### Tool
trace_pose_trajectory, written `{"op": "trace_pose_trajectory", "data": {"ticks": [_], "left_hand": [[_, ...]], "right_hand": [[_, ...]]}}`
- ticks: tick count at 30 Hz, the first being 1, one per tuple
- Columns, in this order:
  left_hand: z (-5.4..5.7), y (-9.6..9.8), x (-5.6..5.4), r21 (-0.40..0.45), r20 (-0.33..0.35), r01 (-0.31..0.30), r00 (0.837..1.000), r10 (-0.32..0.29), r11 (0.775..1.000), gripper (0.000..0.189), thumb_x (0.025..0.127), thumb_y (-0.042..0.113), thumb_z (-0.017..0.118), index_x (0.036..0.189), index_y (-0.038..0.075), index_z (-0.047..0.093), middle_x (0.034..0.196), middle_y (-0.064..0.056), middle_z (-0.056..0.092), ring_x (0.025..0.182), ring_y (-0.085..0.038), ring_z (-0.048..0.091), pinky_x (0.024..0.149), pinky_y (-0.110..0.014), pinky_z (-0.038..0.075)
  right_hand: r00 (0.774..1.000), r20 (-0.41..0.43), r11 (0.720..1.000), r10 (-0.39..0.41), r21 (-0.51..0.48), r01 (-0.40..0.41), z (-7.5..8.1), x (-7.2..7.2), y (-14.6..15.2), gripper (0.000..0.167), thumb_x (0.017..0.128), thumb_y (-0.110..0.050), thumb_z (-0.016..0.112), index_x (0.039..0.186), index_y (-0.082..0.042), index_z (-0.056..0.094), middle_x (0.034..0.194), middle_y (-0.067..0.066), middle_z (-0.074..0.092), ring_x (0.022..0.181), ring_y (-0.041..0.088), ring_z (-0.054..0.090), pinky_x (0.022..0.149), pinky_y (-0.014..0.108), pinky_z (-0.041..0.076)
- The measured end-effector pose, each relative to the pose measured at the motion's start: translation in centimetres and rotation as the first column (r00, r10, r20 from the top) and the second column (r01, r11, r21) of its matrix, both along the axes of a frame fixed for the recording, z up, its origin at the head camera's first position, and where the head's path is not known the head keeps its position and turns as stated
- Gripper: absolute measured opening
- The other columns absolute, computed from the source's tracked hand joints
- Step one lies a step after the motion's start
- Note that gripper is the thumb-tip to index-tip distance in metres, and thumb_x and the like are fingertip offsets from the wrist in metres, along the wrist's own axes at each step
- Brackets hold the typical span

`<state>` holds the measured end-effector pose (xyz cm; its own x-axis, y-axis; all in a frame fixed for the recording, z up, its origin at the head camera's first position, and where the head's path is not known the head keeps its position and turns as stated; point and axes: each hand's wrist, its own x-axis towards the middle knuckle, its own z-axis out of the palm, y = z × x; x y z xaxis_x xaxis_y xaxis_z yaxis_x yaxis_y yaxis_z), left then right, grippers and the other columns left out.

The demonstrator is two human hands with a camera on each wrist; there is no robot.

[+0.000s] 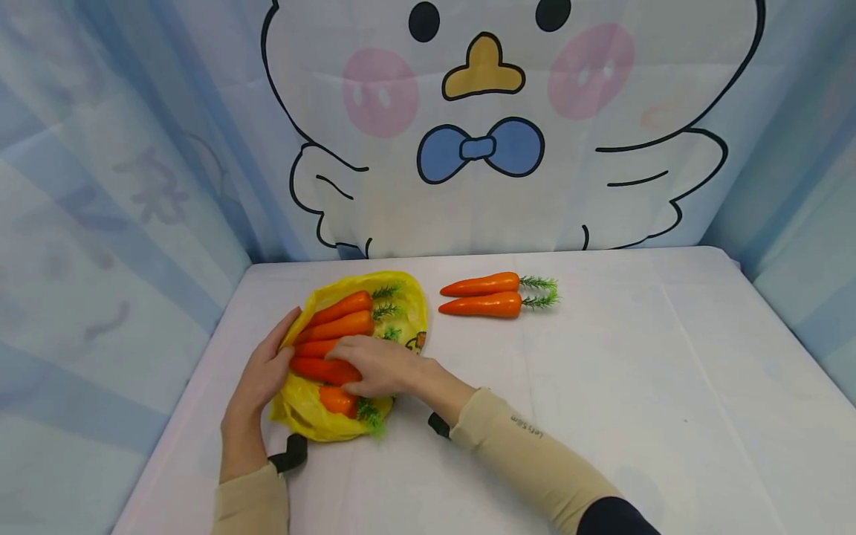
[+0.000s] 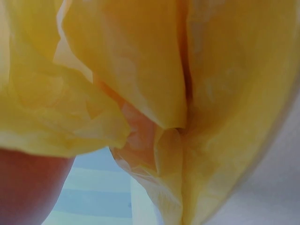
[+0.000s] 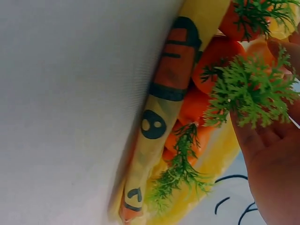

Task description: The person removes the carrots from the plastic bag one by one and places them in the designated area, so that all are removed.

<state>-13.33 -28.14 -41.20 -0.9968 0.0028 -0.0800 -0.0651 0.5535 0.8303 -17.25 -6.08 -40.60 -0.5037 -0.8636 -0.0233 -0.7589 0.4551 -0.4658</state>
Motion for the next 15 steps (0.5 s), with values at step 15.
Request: {"op": "trace_pose_trajectory", "data": {"ticks": [15], "left_hand": [[0.01,-0.07,0.04,0.014,-0.003,-0.002,1.0,0.002,1.0,0.063,0.1,0.003,0.029,0.162,0.012,0.022,0.166,-0.012,0.021,0.151,-0.036,0.016,0.119,-0.06,0.013]], "right_hand": [[0.996,-0.06,0.994,-0.067,0.078,0.071,-0.91,-0.14,-0.53,0.043,0.097,-0.031,0.067,0.135,-0.012,0.061,0.132,0.001,0.059,0.117,0.015,0.052,0.101,0.023,0.044]]}}
